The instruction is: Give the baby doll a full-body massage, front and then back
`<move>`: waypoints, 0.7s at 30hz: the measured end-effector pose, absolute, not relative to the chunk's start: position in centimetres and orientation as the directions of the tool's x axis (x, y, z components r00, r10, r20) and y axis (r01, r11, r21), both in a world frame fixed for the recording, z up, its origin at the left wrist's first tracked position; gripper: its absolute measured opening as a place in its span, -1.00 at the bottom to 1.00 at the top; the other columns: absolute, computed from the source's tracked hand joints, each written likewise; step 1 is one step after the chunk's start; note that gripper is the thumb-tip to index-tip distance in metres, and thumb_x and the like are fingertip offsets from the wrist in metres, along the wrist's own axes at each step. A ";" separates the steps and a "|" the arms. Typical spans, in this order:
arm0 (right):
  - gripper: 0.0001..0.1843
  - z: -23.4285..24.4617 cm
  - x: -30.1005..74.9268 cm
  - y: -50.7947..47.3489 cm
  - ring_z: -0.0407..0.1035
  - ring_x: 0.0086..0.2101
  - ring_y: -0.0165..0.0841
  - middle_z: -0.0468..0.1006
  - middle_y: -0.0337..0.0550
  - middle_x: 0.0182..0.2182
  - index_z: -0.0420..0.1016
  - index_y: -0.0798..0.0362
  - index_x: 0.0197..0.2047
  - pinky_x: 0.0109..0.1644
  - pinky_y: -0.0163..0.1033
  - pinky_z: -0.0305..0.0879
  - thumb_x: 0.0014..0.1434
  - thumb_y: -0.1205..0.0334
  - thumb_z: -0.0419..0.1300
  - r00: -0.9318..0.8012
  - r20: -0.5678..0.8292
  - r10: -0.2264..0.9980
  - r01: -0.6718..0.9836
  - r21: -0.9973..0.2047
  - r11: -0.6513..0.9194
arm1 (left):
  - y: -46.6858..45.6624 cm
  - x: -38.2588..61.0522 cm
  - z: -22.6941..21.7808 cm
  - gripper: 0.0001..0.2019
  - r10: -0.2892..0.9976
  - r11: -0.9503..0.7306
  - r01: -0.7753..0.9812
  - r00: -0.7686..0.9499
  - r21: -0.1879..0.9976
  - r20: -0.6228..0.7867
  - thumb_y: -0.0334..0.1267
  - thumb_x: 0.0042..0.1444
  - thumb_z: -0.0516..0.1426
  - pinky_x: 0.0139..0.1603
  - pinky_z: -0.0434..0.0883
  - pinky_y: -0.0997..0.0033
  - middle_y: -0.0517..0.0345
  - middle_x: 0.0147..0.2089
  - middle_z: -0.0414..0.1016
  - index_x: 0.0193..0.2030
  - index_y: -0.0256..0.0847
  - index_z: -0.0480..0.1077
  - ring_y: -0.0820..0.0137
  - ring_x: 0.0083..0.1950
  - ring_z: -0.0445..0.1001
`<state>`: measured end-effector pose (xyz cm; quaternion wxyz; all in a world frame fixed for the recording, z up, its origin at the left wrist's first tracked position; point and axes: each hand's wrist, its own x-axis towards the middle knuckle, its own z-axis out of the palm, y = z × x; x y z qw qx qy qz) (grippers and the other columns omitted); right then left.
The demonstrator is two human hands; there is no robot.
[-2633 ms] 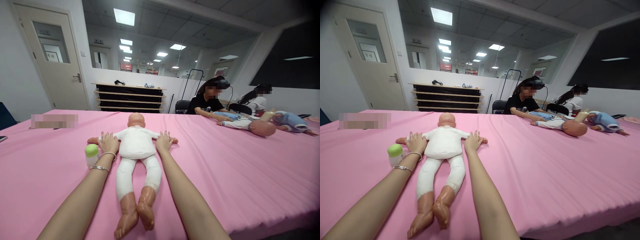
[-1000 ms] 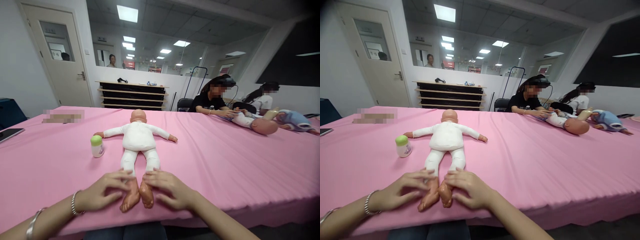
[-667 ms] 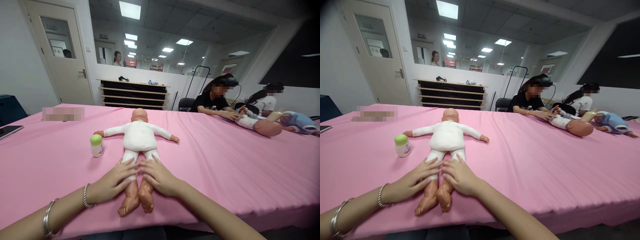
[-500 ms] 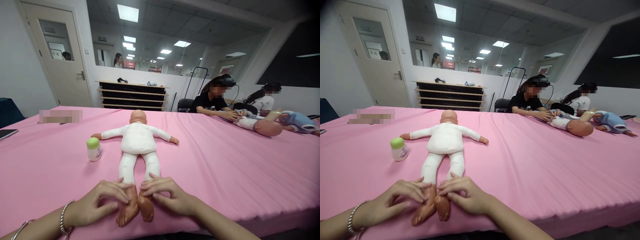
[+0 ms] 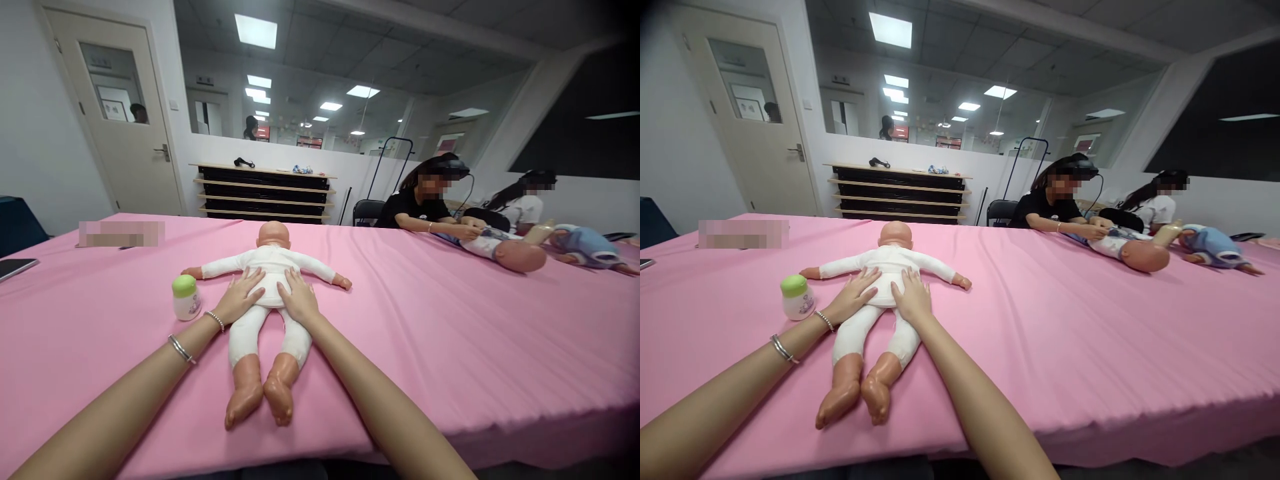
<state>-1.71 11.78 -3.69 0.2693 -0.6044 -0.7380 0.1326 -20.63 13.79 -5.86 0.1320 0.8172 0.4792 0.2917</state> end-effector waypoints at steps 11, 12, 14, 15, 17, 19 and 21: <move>-0.44 -3.4 -0.5 11.9 -0.13 0.28 -0.23 0.01 -0.11 0.29 0.13 0.07 0.27 0.31 -0.04 -0.12 0.27 0.05 -0.15 -0.191 0.265 0.945 0.798 -0.519 0.307 | 13.3 -20.6 -5.7 -0.49 0.876 -0.481 0.610 0.309 0.629 0.370 -0.04 0.23 -0.17 0.35 -0.09 0.08 0.13 0.32 0.06 0.24 -0.19 0.21 0.27 0.38 -0.10; -0.44 -3.4 0.0 12.2 -0.06 0.26 -0.22 0.07 -0.08 0.27 0.15 0.07 0.26 0.30 -0.04 -0.08 0.27 0.01 -0.16 -0.136 0.264 0.955 0.792 -0.550 0.265 | 13.3 -20.7 -5.6 -0.51 0.884 -0.460 0.614 0.253 0.641 0.393 -0.06 0.24 -0.18 0.34 -0.06 0.10 0.14 0.30 0.13 0.19 -0.19 0.27 0.27 0.37 -0.04; -0.44 -3.2 1.1 12.9 0.10 0.20 -0.21 0.24 -0.02 0.19 0.21 0.08 0.22 0.26 -0.05 0.00 0.28 0.00 -0.17 -0.048 0.275 0.960 0.778 -0.592 0.208 | 13.4 -20.9 -5.2 -0.54 0.881 -0.432 0.612 0.130 0.663 0.455 -0.11 0.24 -0.18 0.31 0.06 0.16 0.10 0.19 0.31 0.05 -0.22 0.41 0.29 0.28 0.17; -0.45 -3.0 1.4 13.4 0.15 0.17 -0.20 0.29 0.01 0.15 0.23 0.10 0.21 0.25 -0.06 0.02 0.28 0.01 -0.17 -0.017 0.283 0.959 0.773 -0.604 0.192 | 13.6 -20.9 -4.9 -0.55 0.874 -0.420 0.604 0.070 0.677 0.480 -0.12 0.23 -0.16 0.28 0.13 0.20 0.08 0.12 0.39 -0.02 -0.24 0.45 0.29 0.22 0.27; -0.45 -2.3 1.5 14.6 0.13 0.18 -0.20 0.27 0.04 0.16 0.18 0.14 0.24 0.27 -0.07 -0.01 0.28 0.06 -0.17 -0.008 0.325 0.946 0.770 -0.601 0.213 | 14.3 -20.3 -3.8 -0.56 0.860 -0.401 0.577 -0.030 0.712 0.509 -0.12 0.22 -0.14 0.19 0.25 0.27 0.04 0.00 0.48 -0.10 -0.29 0.49 0.29 0.10 0.38; -0.43 -1.5 0.6 16.0 0.00 0.24 -0.23 0.14 0.02 0.23 0.06 0.13 0.29 0.30 -0.07 -0.10 0.27 0.09 -0.16 -0.050 0.380 0.924 0.770 -0.574 0.278 | 15.5 -19.2 -2.6 -0.56 0.848 -0.409 0.553 -0.063 0.726 0.526 -0.13 0.22 -0.13 0.15 0.29 0.31 0.02 0.00 0.48 -0.05 -0.32 0.46 0.30 0.07 0.41; -0.41 -1.2 -0.7 17.5 -0.12 0.28 -0.26 0.03 -0.06 0.28 -0.02 0.07 0.32 0.33 -0.03 -0.20 0.26 0.11 -0.13 -0.134 0.408 0.903 0.765 -0.537 0.356 | 16.7 -18.0 -1.7 -0.57 0.837 -0.462 0.574 0.031 0.676 0.547 -0.14 0.22 -0.12 0.20 0.24 0.29 0.03 0.11 0.40 0.09 -0.28 0.37 0.30 0.15 0.34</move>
